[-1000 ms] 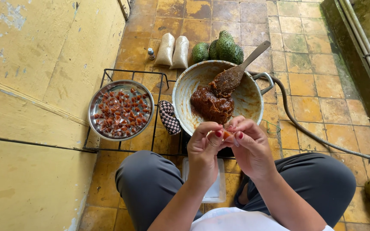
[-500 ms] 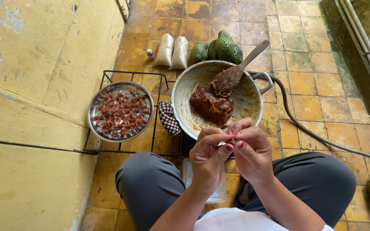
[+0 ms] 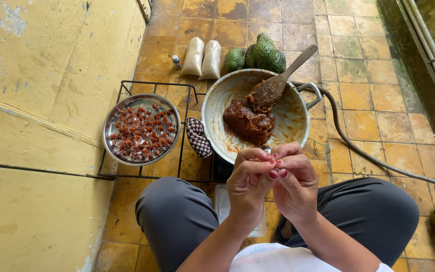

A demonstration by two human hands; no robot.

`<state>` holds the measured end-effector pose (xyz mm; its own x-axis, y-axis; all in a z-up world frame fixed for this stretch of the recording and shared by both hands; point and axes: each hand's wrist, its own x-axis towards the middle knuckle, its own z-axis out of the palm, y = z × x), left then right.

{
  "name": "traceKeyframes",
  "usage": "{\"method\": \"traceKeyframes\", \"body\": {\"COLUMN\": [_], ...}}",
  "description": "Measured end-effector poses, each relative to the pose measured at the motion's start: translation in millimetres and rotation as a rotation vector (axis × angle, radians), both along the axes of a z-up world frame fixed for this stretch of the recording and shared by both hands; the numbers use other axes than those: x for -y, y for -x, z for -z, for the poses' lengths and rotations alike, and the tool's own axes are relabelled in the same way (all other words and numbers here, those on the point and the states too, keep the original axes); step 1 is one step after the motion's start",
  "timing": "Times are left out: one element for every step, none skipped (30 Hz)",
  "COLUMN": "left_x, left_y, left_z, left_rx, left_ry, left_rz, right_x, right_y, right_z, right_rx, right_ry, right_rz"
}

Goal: Scooping portions of a thick brown paste from a pot and wrapping them in individual plastic wrappers

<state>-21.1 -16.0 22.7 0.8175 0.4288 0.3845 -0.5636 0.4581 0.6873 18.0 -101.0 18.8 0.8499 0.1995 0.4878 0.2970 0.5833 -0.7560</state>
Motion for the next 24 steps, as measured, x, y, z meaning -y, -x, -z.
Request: {"method": "traceKeyframes", "body": {"left_x": [0,0,0,1,1,1,1,1,1,1,1,0,0,1,1,0,0,-1,-1,-1,0,-5,-9,-14], "left_y": [0,0,0,0,0,1,0,0,0,0,0,-1,-1,-2,-4,-9,-13,-17,-18,-18,-19,-23,-26,-29], "left_z": [0,0,1,1,1,1,1,1,1,1,1,1,3,4,5,9,13,17,17,16,16,23,30,37], "left_rx": [-0.001,-0.002,-0.003,-0.003,-0.006,-0.009,-0.009,-0.008,-0.007,-0.008,-0.013,-0.018,-0.018,-0.026,-0.033,-0.031,-0.072,-0.112,-0.111,-0.137,-0.161,-0.159,-0.299,-0.438], "left_ry": [0.000,0.004,0.008,0.008,0.009,0.009,0.009,0.004,-0.002,-0.002,-0.010,-0.019,-0.018,-0.010,-0.002,-0.002,0.045,0.092,0.089,0.205,0.322,0.321,0.461,0.601], "left_rz": [0.001,0.005,0.010,0.011,0.010,0.009,0.009,0.004,0.000,0.000,-0.006,-0.012,-0.013,-0.011,-0.010,-0.011,-0.034,-0.057,-0.059,-0.010,0.035,0.029,0.097,0.165], "right_x": [0,0,0,0,0,0,0,0,0,0,0,-1,-1,-1,-2,-4,-6,-8,-7,-6,-5,-2,1,4], "right_y": [0,1,1,1,1,1,2,2,2,2,2,1,1,0,-1,-6,-11,-15,-18,-20,-23,-26,-28,-31], "right_z": [1,1,2,2,2,2,3,3,4,4,4,5,5,6,6,12,17,23,20,18,15,14,13,13], "right_rx": [-0.001,-0.008,-0.015,-0.015,-0.023,-0.031,-0.031,-0.033,-0.035,-0.035,-0.037,-0.039,-0.039,-0.047,-0.054,-0.053,-0.019,0.014,0.014,0.006,-0.001,0.000,-0.007,-0.015], "right_ry": [0.000,-0.006,-0.013,-0.013,-0.019,-0.025,-0.025,-0.019,-0.012,-0.012,-0.013,-0.013,-0.013,-0.016,-0.020,-0.020,-0.002,0.016,0.014,0.033,0.053,0.051,0.111,0.172], "right_rz": [0.001,-0.003,-0.007,-0.006,-0.012,-0.017,-0.017,-0.006,0.005,0.005,0.005,0.006,0.006,0.005,0.005,0.004,0.057,0.111,0.110,0.083,0.053,0.047,0.075,0.103]}}
